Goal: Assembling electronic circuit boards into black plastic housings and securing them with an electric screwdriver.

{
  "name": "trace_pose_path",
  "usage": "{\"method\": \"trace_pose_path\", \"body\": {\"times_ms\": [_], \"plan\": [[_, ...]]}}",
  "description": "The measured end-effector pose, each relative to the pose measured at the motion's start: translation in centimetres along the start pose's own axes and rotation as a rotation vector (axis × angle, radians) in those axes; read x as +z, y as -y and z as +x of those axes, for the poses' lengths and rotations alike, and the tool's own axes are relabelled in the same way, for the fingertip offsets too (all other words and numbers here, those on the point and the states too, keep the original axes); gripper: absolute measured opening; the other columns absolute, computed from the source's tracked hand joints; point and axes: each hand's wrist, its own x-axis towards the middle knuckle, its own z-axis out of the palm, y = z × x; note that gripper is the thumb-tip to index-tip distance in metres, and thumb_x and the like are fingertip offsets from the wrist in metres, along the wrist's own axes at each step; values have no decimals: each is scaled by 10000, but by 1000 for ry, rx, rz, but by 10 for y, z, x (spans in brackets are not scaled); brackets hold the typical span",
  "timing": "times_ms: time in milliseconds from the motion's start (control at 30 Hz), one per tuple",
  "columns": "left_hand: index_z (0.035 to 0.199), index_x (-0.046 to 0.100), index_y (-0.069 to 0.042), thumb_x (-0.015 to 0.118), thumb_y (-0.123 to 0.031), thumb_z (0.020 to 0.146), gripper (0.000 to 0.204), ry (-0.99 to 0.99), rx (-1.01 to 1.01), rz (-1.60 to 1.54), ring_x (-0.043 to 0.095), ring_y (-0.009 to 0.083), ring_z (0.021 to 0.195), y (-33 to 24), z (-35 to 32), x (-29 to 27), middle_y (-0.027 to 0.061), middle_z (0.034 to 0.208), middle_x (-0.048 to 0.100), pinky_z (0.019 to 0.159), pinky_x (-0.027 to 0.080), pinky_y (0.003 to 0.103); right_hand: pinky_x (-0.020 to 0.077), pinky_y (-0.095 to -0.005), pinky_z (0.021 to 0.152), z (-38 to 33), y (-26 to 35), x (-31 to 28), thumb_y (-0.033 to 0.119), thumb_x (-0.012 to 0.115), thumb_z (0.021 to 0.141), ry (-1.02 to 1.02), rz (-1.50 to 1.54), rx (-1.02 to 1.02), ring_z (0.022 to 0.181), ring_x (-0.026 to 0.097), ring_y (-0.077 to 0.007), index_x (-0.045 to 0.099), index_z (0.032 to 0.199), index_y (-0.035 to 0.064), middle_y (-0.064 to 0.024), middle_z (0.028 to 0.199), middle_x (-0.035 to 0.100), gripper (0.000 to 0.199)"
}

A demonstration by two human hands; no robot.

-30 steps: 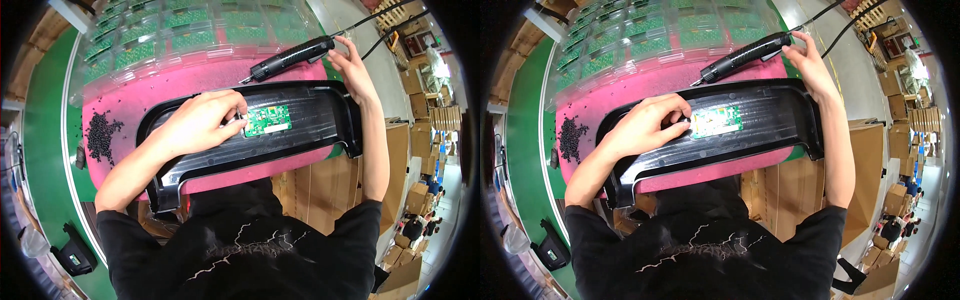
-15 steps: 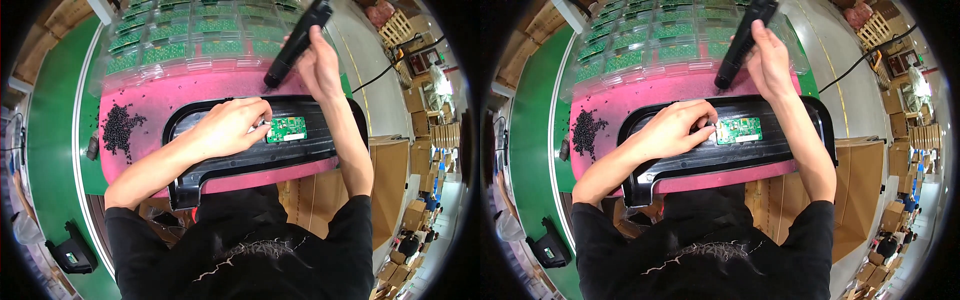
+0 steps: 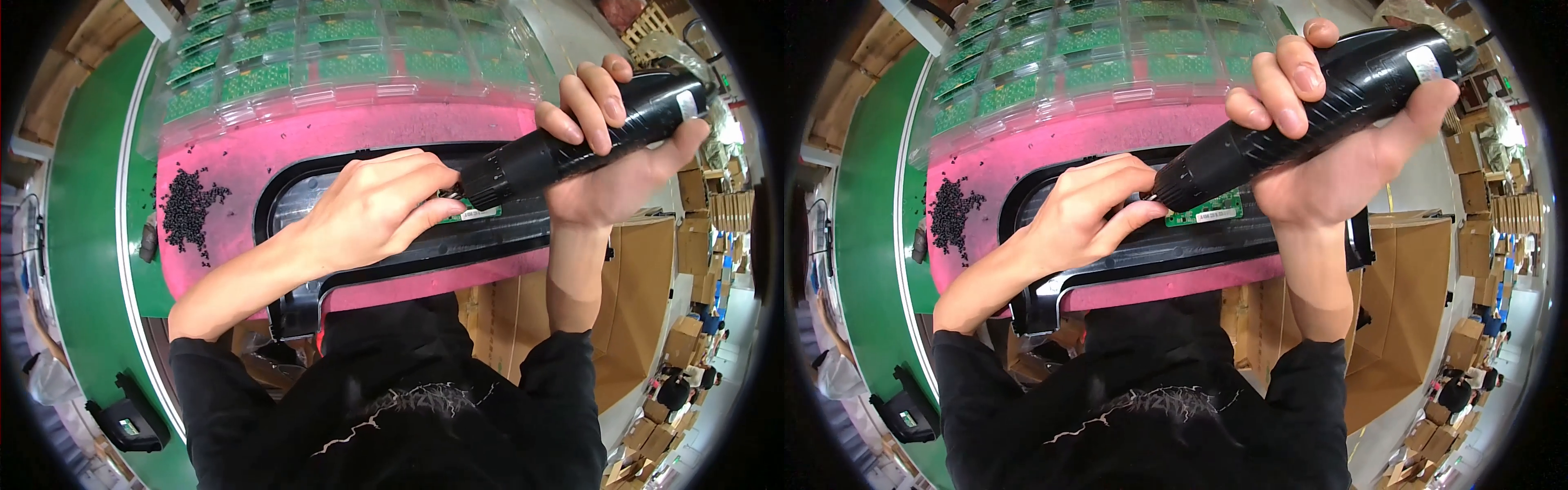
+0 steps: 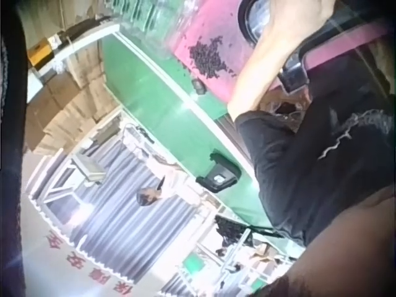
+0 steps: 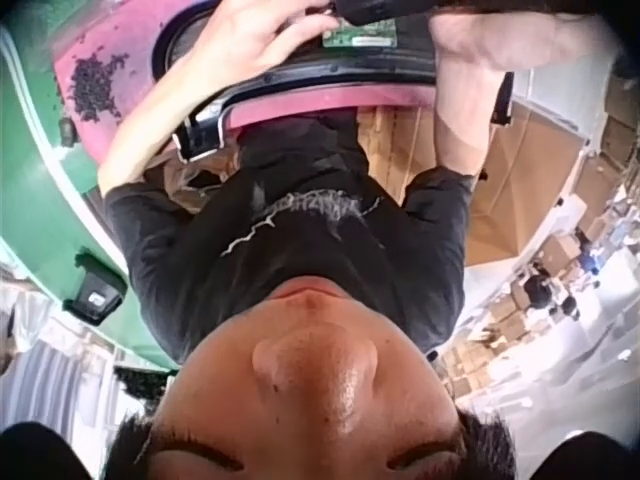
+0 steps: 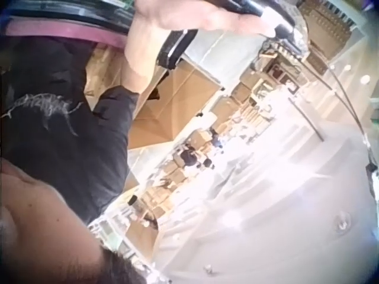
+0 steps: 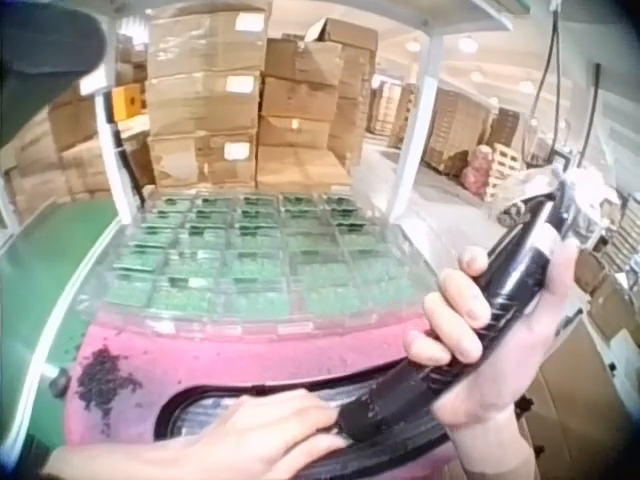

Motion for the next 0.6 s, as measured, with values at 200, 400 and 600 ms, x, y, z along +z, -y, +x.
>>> {"method": "trace_pose_path", "body": {"times_ms": [200,400,600], "plan": [[802,638,-2,734,-106,763,146,32,-53,127,630,296,643,-6,-2,-2,123,693,623,540,496,373,353,-234,645,-15,1,9,691,576,778,32,-182,22,594,441,-64,455,1062,82,38,748,474,683],[840,674,6,703,-55,809,74,21,-208,103,638,199,609,0,0,-8,88,734,670,553,489,288,339,-224,560,-30,23,26,734,566,725,-117,-434,-8,518,432,-65,515,1026,44,42,662,491,755],[802,686,1,783,-111,740,161,83,-124,-14,636,157,589,-3,-1,-7,84,720,680,521,489,260,390,-229,556,-39,17,33,499,738,627,-40,-276,-211,498,484,-76,484,901,86,35,642,503,558]]}}
